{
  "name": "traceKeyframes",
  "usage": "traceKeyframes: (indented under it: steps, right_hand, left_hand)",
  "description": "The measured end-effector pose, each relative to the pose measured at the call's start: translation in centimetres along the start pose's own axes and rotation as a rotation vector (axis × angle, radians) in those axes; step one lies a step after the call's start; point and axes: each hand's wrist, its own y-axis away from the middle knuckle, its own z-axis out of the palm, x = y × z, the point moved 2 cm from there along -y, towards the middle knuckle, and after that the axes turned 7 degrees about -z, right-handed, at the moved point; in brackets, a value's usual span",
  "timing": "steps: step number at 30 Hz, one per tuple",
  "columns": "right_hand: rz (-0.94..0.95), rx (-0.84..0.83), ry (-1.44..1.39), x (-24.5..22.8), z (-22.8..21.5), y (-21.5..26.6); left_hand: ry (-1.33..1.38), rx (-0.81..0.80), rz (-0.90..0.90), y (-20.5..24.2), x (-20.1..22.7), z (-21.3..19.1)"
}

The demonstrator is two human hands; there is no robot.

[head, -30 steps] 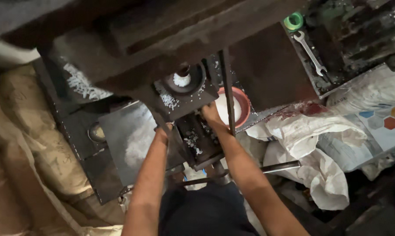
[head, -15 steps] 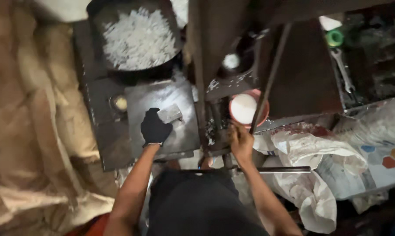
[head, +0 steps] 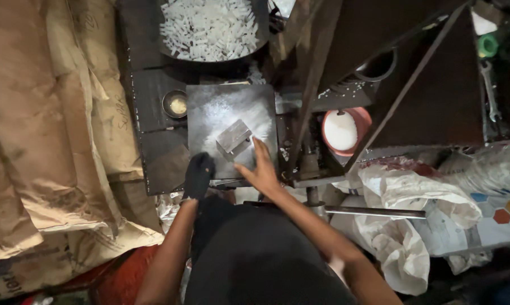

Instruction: The person operates a manual press machine by repeatedly placing a metal block under the press, pulling a lever to activate the press, and then removing the block. The person wears a black glove on the left hand and uses both hands to handle the block and operate the lever.

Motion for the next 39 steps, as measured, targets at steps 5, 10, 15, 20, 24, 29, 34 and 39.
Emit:
traceKeyframes:
  steps: [5, 10, 15, 20, 24, 29, 34, 39]
  right_hand:
    - [0.187, 0.158, -0.046, 2.4, 5.9, -2.4]
    - [0.266, 0.135, 0.022, 3.3, 5.7, -1.1]
    - [0.285, 0.052, -0.013, 2.8, 2.7, 0.2]
    - [0.158, -0.060, -0.246, 0.9, -1.6, 1.4]
    - [0.256, -0.049, -0.320, 0.6, -7.7, 3.5]
    - [0.170, 0.302, 0.039, 2.7, -15.1, 5.3]
    - [0.244, 0.420, 0.082, 5.4, -16.2, 4.8]
    - [0.203, 0.371, 0.303, 6.2, -15.5, 5.0]
  left_hand:
    - [-0.077, -0.109, -0.090, 2.5, -4.6, -2.8]
    - [-0.156, -0.142, 0.074, 4.6, -5.5, -3.3]
    - [-0.216, -0.291, 0.289, 5.8, -0.4, -0.2]
    - [-0.250, -0.222, 0.275, 7.1, 5.4, 6.6]
    - [-0.463, 0.023, 0.279, 6.3, 8.8, 10.5]
    - [-0.378, 0.019, 0.116, 4.3, 10.2, 13.7]
    - [-0.425, 0.021, 0.396, 0.8, 10.6, 16.5]
    - [-0.107, -0.251, 0.191, -4.9, 9.5, 20.4]
